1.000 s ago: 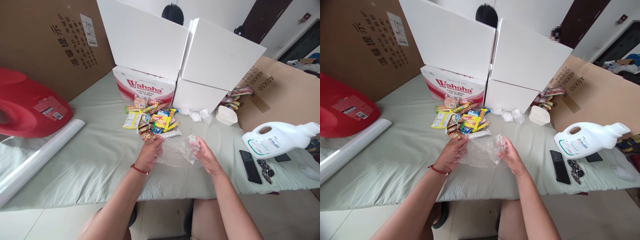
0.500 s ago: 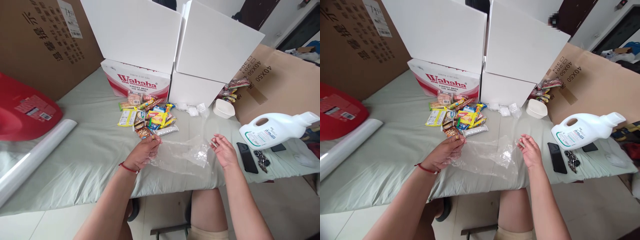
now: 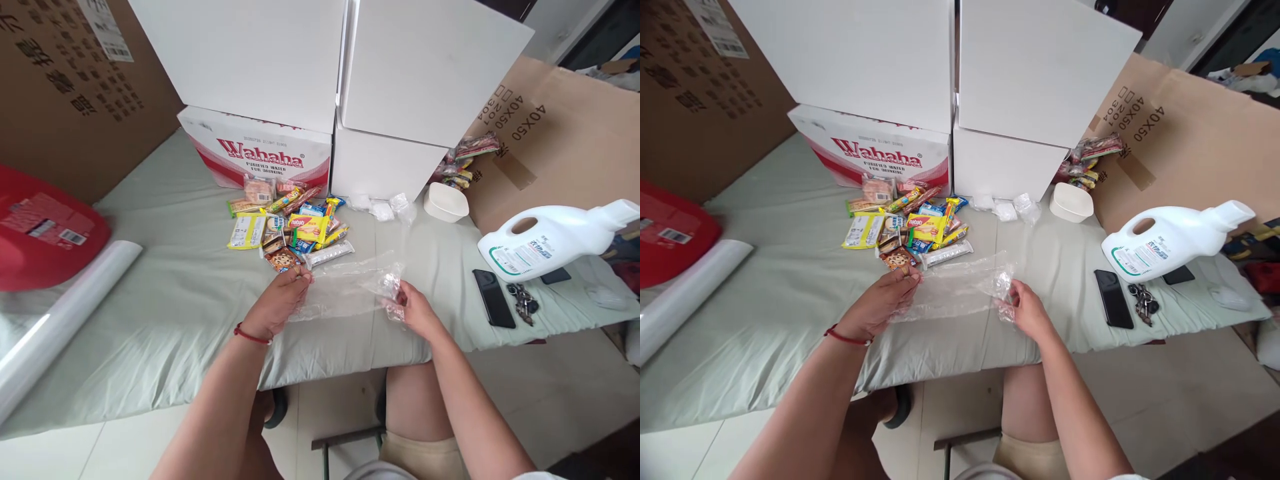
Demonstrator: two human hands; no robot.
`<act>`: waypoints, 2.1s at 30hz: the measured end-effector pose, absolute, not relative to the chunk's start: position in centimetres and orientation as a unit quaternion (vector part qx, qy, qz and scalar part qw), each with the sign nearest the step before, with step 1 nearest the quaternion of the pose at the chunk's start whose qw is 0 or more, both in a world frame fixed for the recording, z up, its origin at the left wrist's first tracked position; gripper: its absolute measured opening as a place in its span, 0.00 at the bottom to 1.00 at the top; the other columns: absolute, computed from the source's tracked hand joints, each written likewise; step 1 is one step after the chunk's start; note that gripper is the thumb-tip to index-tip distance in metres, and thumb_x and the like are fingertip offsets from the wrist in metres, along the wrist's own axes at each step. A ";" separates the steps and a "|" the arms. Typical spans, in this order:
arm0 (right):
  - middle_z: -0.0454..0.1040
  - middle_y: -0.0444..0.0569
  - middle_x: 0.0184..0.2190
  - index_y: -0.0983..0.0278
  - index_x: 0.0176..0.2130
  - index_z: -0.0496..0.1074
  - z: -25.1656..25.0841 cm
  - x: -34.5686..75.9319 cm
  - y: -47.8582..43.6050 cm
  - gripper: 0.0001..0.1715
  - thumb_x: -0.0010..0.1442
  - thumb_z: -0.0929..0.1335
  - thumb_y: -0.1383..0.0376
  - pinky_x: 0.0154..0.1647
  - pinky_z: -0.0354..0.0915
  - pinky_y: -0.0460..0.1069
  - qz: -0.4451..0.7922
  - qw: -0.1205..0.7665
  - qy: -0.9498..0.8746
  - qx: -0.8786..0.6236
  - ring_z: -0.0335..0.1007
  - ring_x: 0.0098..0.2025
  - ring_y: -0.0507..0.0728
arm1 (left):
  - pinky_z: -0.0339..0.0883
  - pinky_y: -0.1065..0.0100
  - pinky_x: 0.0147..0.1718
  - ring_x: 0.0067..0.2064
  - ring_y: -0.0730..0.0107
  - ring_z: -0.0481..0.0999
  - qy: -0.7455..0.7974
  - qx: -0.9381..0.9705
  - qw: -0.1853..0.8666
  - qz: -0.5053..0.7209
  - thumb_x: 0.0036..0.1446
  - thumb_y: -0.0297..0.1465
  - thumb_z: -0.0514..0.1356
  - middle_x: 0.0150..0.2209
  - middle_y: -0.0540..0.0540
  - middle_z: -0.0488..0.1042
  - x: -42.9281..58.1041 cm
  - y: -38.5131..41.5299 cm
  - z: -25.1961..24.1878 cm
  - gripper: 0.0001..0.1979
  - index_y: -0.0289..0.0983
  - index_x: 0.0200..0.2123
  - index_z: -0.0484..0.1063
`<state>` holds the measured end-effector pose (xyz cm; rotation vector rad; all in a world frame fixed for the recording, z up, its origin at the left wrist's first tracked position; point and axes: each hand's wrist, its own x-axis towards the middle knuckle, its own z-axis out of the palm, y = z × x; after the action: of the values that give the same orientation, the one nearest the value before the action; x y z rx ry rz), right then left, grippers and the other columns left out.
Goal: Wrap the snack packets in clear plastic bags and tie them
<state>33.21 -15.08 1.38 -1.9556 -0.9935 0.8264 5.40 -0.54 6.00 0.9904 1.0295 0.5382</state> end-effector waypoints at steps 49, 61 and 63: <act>0.76 0.45 0.30 0.62 0.36 0.77 4.1 34.7 0.0 0.21 0.56 0.73 0.47 0.30 0.67 0.49 0.369 0.330 -0.580 -0.647 0.71 0.27 0.54 | 0.73 0.56 0.40 0.45 0.48 0.82 0.557 0.805 0.203 -0.019 0.69 0.41 0.56 0.51 0.30 0.78 7.8 -7.6 3.4 0.32 0.30 0.69 0.58; 0.83 0.52 0.40 0.61 0.44 0.82 2.7 29.7 4.0 0.18 0.71 0.65 0.55 0.45 0.67 0.49 0.158 0.279 -0.803 -0.502 0.78 0.42 0.58 | 0.44 0.39 0.72 0.77 0.55 0.44 0.248 0.958 -0.034 0.140 0.68 0.25 0.48 0.76 0.45 0.53 7.8 -11.8 -1.0 0.25 0.40 0.65 0.68; 0.83 0.52 0.39 0.62 0.43 0.82 2.4 29.7 4.7 0.18 0.71 0.66 0.55 0.43 0.66 0.49 0.138 0.267 -0.810 -0.504 0.78 0.41 0.58 | 0.47 0.41 0.71 0.77 0.56 0.47 0.227 0.965 -0.031 0.125 0.68 0.25 0.48 0.75 0.43 0.56 7.8 -12.8 -1.2 0.25 0.38 0.65 0.69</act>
<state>29.75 4.71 2.42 -1.3597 -2.1847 0.3734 7.76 -12.76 -1.22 3.0937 0.7285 0.3997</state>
